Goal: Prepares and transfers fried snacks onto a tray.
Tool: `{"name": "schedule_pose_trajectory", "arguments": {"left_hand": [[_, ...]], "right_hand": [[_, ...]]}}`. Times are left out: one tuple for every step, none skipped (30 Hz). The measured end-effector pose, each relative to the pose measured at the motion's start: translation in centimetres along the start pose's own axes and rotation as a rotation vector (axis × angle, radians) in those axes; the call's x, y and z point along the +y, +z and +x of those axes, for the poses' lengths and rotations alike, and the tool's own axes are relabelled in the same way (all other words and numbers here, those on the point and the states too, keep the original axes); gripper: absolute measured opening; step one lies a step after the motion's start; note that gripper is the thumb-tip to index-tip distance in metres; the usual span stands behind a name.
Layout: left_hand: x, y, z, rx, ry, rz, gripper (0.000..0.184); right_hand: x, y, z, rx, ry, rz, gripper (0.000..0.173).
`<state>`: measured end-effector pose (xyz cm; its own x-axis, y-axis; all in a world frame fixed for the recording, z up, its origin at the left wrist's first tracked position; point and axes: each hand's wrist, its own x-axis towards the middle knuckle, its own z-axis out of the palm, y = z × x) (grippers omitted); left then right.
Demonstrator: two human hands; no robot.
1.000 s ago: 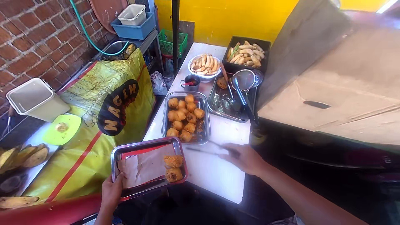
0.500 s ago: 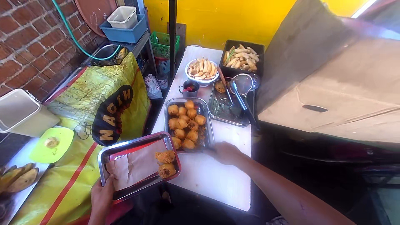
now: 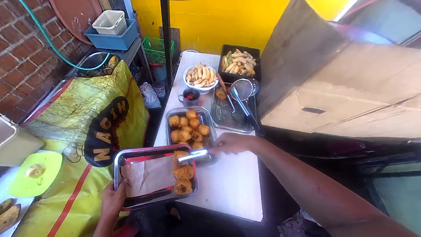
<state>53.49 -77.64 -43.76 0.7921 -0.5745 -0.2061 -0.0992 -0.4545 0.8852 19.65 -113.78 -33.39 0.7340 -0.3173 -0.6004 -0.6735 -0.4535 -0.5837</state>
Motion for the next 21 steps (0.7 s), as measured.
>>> {"name": "schedule_pose_trajectory", "arguments": {"left_hand": [[0.1, 0.1, 0.1, -0.002, 0.011, -0.003, 0.016], [0.1, 0.0, 0.2, -0.001, 0.021, -0.002, 0.016], [0.0, 0.0, 0.2, 0.005, 0.026, -0.001, 0.017], [-0.1, 0.0, 0.2, 0.018, 0.029, 0.004, 0.016], [-0.2, 0.0, 0.1, 0.031, 0.028, 0.009, 0.016], [-0.2, 0.0, -0.1, 0.040, 0.022, 0.018, 0.017], [0.0, -0.1, -0.3, 0.047, 0.016, 0.023, 0.017], [0.3, -0.1, -0.4, 0.051, 0.014, 0.026, 0.018], [0.6, -0.1, -0.6, 0.056, 0.017, 0.026, 0.018], [0.8, -0.2, -0.6, 0.063, 0.022, 0.028, 0.018], [1.0, -0.4, -0.6, 0.067, 0.024, 0.035, 0.018], [1.0, -0.7, -0.6, 0.067, 0.023, 0.044, 0.019], [0.8, -1.0, -0.4, 0.069, 0.016, 0.050, 0.020], [0.7, -1.4, -0.2, 0.066, 0.001, 0.055, 0.021], [0.6, -1.8, -0.2, 0.063, -0.015, 0.056, 0.021], [0.7, -2.1, -0.1, 0.056, -0.036, 0.054, 0.022], [0.9, -2.4, 0.0, 0.049, -0.055, 0.047, 0.022], [0.9, -2.6, 0.1, 0.044, -0.060, 0.032, 0.021], [0.9, -2.6, 0.2, 0.042, -0.054, 0.015, 0.020], [0.9, -2.7, 0.2, 0.045, -0.044, 0.002, 0.020], [0.9, -2.8, 0.2, 0.057, -0.038, -0.003, 0.019]], "right_hand": [[-0.3, -0.5, -0.2, 0.038, -0.014, -0.073, 0.052], [-0.5, -1.0, -0.8, 0.086, -0.031, -0.140, 0.053], [-0.7, -1.2, -1.5, 0.149, -0.046, -0.193, 0.054], [-1.1, -1.3, -2.2, 0.201, -0.047, -0.224, 0.054], [-1.4, -1.0, -2.7, 0.244, -0.037, -0.253, 0.055], [-2.2, -0.3, -3.1, 0.270, -0.012, -0.281, 0.055], [-3.3, 0.5, -3.2, 0.270, 0.029, -0.313, 0.056], [-4.4, 1.3, -3.1, 0.260, 0.064, -0.354, 0.058], [-5.2, 2.0, -2.8, 0.237, 0.086, -0.407, 0.059], [-5.5, 2.6, -2.4, 0.222, 0.083, -0.448, 0.059], [-5.4, 2.8, -1.8, 0.212, 0.057, -0.450, 0.057], [-4.7, 2.7, -1.1, 0.208, 0.012, -0.421, 0.053], [-3.6, 2.4, -0.4, 0.208, -0.047, -0.361, 0.049], [-2.3, 2.0, 0.3, 0.205, -0.108, -0.273, 0.044], [-0.9, 1.8, 1.0, 0.193, -0.170, -0.161, 0.041], [0.2, 1.7, 1.5, 0.174, -0.226, -0.026, 0.037], [1.1, 1.6, 1.8, 0.152, -0.266, 0.095, 0.033], [1.7, 1.3, 1.8, 0.138, -0.285, 0.168, 0.031], [2.0, 0.9, 1.5, 0.141, -0.289, 0.194, 0.030], [2.4, 0.4, 1.0, 0.169, -0.280, 0.199, 0.029], [3.2, 0.1, 0.4, 0.218, -0.257, 0.185, 0.030]]}}
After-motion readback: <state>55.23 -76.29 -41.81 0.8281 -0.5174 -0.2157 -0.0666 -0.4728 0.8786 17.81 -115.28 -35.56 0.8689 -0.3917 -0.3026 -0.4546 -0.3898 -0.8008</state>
